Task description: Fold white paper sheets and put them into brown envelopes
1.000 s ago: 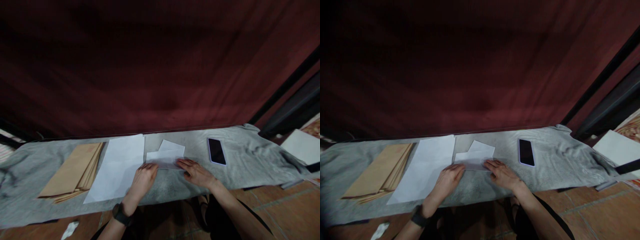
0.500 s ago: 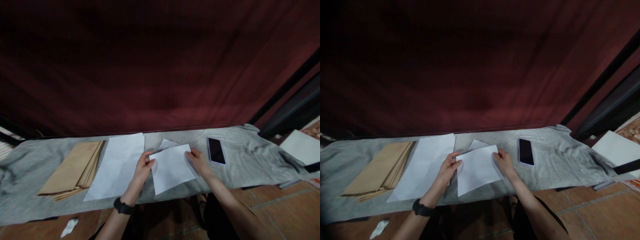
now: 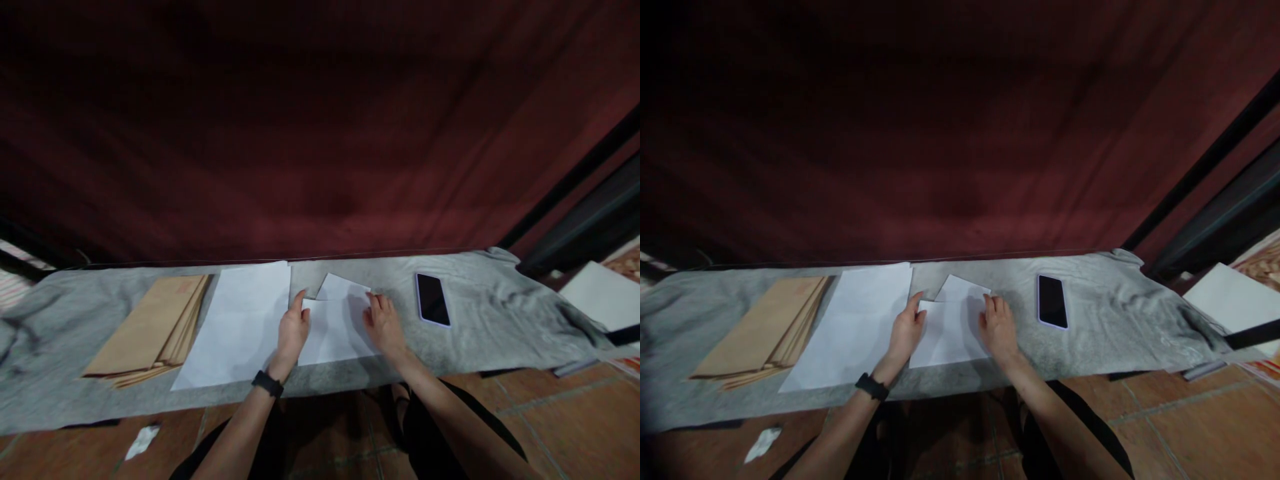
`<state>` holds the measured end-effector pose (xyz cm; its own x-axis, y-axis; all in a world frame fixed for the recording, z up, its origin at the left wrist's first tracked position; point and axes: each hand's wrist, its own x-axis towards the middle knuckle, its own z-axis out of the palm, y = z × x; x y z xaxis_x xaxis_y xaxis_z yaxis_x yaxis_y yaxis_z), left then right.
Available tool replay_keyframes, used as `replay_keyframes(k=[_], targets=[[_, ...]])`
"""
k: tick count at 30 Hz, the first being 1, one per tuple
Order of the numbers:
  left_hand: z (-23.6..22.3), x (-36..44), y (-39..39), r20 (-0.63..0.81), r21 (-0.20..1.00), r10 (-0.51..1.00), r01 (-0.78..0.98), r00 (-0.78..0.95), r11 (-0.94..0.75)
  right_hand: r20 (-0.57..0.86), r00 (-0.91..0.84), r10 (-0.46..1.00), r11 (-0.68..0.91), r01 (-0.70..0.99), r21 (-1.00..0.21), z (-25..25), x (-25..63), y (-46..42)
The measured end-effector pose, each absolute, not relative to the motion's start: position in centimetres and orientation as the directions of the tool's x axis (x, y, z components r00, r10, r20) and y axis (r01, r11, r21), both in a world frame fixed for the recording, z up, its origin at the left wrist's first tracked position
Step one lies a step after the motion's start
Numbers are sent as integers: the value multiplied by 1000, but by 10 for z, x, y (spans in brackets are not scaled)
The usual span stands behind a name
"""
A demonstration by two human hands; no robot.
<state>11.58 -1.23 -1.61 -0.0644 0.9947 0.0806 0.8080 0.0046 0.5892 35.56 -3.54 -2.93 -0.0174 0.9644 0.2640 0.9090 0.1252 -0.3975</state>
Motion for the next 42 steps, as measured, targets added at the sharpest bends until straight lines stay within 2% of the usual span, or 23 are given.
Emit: replay_keyframes(k=[2,4,7,11,14,19,27,30,35,42], targets=[[-12,118,-15,120,547,991,837,-58,-17,307,-134,942,258,875,-409,-32,347,-38],[-8,122,-19,217,476,975,877,-43,-67,319,-229,920,355,831,-429,-36,335,-42],[-9,134,-28,335,381,941,907,42,-177,277,-320,906,413,812,-411,-44,319,-49],[-28,154,-41,245,339,925,868,291,-363,220,-385,896,440,836,-328,-54,307,-60],[-42,161,-50,178,311,898,843,401,-439,217,-384,898,433,861,-266,-59,305,-65],[-47,156,-56,180,264,900,862,398,-434,205,-384,900,425,879,-217,-60,310,-69],[-50,142,-57,152,227,942,917,299,-327,200,-268,942,311,922,-231,-59,333,-69],[-50,137,-54,152,230,955,931,254,-284,215,-161,963,215,942,-258,-61,347,-62],[-45,128,-36,190,316,970,926,153,-207,224,27,974,53,937,-345,-57,367,-42],[-25,124,-15,121,337,978,919,171,-203,65,122,990,-58,795,-604,-48,371,-30]])
